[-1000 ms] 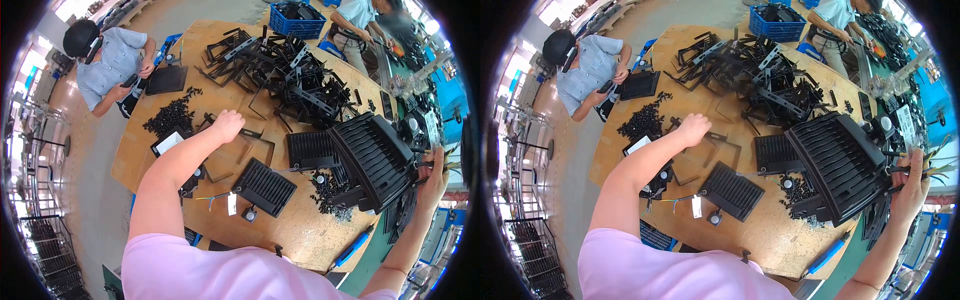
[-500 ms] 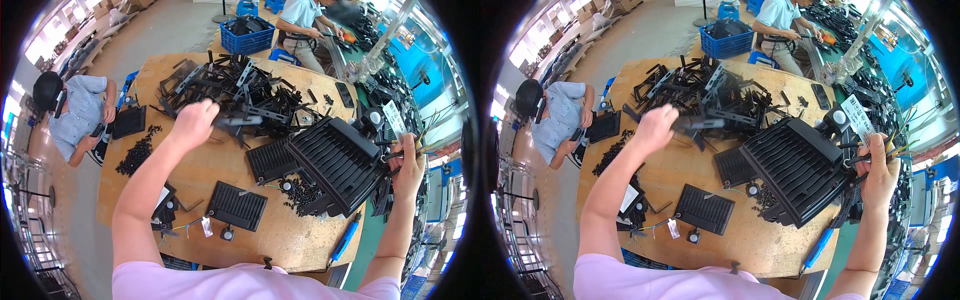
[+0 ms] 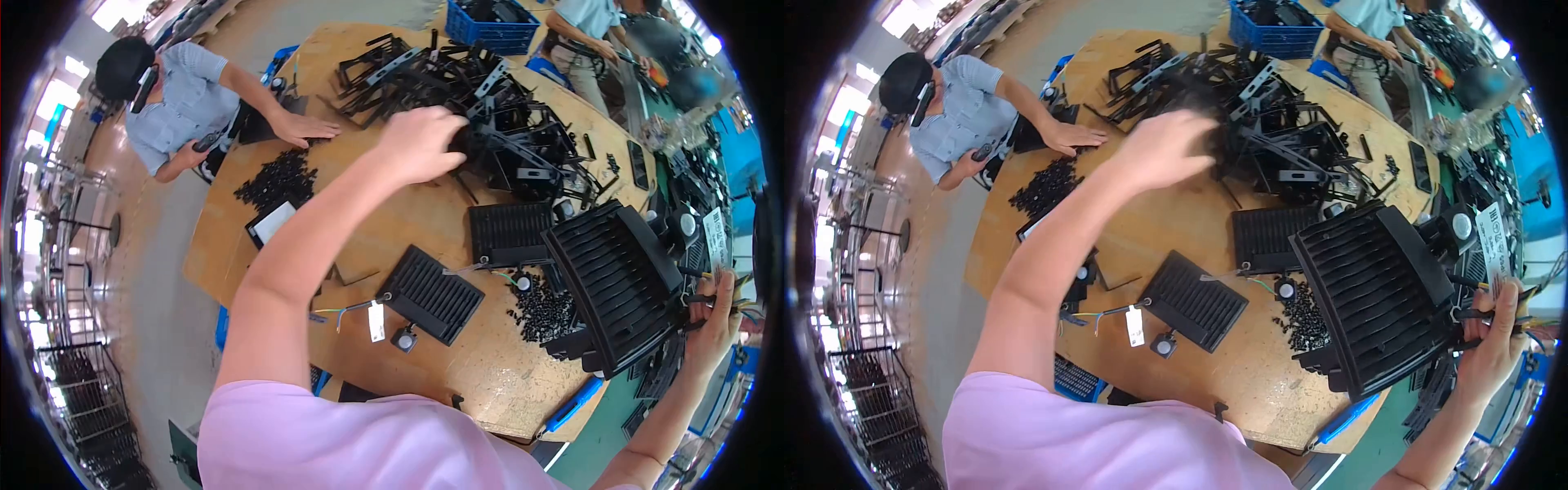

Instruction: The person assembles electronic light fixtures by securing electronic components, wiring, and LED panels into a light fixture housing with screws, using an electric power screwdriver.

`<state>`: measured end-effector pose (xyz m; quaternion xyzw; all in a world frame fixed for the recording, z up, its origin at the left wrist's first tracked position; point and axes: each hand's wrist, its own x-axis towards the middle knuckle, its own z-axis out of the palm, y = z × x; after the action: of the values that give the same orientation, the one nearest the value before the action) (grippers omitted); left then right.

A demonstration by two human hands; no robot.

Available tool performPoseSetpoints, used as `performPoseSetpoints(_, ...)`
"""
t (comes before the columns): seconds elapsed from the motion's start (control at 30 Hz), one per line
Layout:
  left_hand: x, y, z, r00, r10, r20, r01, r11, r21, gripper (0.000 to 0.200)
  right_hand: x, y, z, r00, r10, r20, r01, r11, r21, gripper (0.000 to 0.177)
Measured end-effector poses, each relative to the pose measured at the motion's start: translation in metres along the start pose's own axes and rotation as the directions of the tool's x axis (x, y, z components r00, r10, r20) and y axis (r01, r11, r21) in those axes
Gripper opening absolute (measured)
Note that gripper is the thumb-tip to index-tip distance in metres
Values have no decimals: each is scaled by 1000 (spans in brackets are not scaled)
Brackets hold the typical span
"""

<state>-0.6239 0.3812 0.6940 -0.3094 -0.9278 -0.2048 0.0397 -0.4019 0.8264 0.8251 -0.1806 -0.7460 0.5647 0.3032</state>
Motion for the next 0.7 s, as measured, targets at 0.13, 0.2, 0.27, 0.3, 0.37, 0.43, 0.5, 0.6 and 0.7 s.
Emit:
performPoseSetpoints(0.13,-111,-65,3,843,-355,403,243,921,303,60,0,-22,40,999,-30,38,32,998,-57,29)
performPoseSetpoints(0.2,-163,-68,19,764,-302,570,104,930,353,65,6,-34,61,986,-46,160,54,997,-46,30)
performPoseSetpoints(0.27,-188,-44,30,689,-226,688,-85,918,387,53,14,-43,85,980,-37,194,45,998,-36,32)
performPoseSetpoints(0.3,-194,-31,36,678,-162,717,-166,917,364,47,15,-49,103,980,-35,197,41,999,-27,32)
performPoseSetpoints(0.37,-224,-26,70,776,4,631,-256,916,308,21,11,-63,143,970,-57,238,57,998,8,32)
performPoseSetpoints(0.43,-238,-31,93,858,71,509,-240,931,275,11,-13,-81,207,972,-129,197,119,991,64,30)
performPoseSetpoints(0.5,-239,-35,97,932,109,345,-193,956,220,9,-17,-88,243,939,-151,308,116,985,129,28)
performPoseSetpoints(0.6,-231,-32,89,994,22,106,-21,1000,-11,13,-43,-102,301,905,-92,414,-5,974,226,22)
performPoseSetpoints(0.7,-216,-21,59,949,-307,69,314,901,-300,14,-40,-94,339,770,-162,618,-12,964,267,23)
